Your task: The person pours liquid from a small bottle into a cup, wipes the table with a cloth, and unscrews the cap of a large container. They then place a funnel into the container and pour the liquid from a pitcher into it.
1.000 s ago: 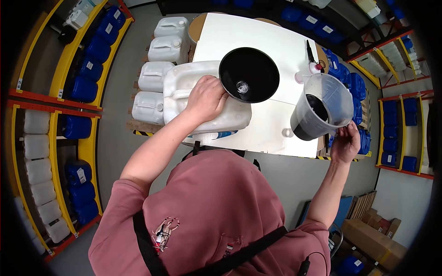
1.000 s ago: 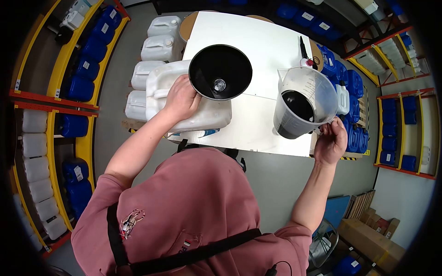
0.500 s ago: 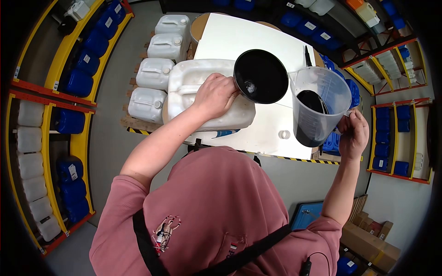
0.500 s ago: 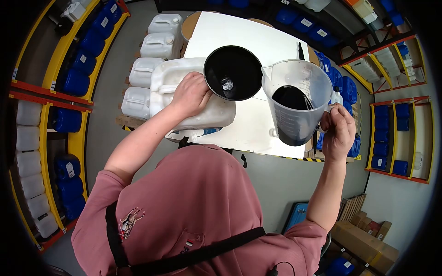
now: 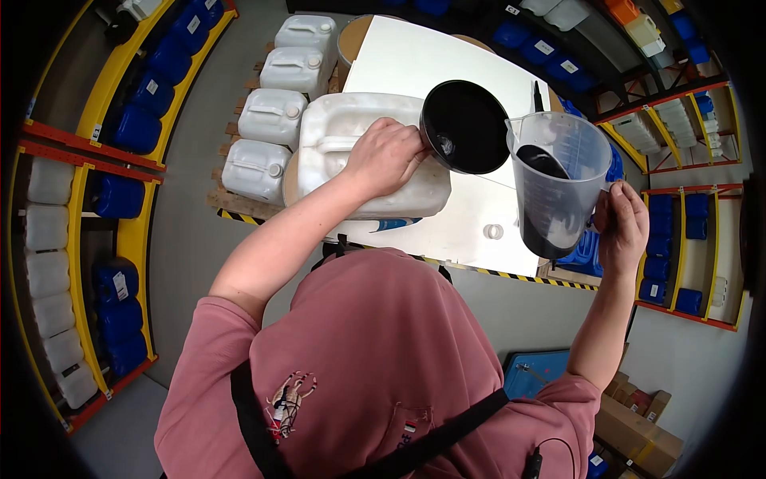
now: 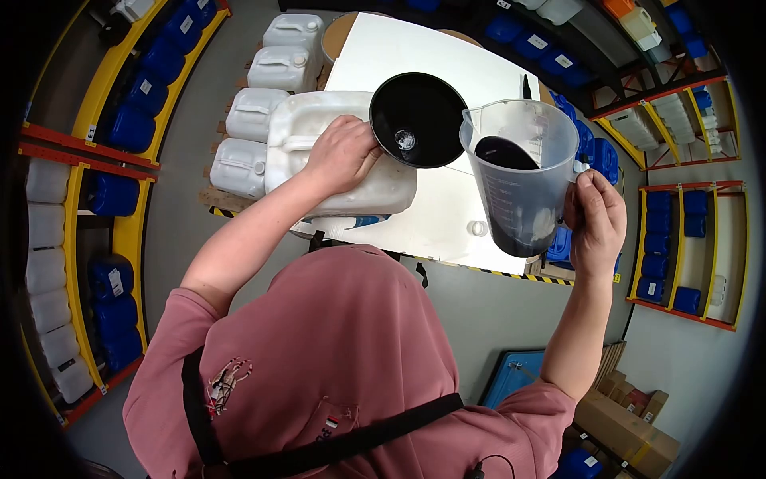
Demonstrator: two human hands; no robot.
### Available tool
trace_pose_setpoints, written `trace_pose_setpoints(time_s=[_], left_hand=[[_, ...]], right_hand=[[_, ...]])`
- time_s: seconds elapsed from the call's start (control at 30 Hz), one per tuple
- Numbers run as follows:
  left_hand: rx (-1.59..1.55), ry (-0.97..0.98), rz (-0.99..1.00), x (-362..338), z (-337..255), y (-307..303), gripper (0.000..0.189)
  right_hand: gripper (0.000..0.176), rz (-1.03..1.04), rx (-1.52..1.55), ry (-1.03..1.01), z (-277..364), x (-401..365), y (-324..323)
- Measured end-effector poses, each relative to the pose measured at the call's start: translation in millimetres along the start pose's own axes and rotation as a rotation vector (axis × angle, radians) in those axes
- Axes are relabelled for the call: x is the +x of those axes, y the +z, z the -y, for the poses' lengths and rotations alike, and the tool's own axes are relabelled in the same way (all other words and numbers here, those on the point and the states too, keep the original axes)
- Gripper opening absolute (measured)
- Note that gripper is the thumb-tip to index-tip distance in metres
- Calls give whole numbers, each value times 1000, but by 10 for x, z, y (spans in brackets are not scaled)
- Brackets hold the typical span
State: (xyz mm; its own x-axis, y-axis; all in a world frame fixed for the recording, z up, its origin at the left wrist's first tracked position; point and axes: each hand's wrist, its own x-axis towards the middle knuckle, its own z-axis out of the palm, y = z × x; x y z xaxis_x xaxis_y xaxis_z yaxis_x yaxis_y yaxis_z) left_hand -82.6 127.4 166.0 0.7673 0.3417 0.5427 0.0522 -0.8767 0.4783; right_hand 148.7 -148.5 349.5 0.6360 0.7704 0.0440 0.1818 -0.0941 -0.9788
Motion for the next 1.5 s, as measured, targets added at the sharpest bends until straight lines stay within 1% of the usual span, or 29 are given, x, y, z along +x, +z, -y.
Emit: trace_pose_setpoints(time_s=[0.77, 1.2, 1.4, 1.5], left_hand=[[7, 8, -32, -19, 17, 37, 11], [10, 17, -39, -20, 22, 40, 12], [13, 13, -27, -24, 33, 35, 12], [-17, -7, 30, -20, 22, 8, 15]], right_hand=[[29, -5, -184, 65, 302, 77, 101], [31, -19, -216, 68, 378, 101, 165], [33, -3, -244, 71, 387, 108, 159], [33, -12, -251, 72, 397, 109, 173]])
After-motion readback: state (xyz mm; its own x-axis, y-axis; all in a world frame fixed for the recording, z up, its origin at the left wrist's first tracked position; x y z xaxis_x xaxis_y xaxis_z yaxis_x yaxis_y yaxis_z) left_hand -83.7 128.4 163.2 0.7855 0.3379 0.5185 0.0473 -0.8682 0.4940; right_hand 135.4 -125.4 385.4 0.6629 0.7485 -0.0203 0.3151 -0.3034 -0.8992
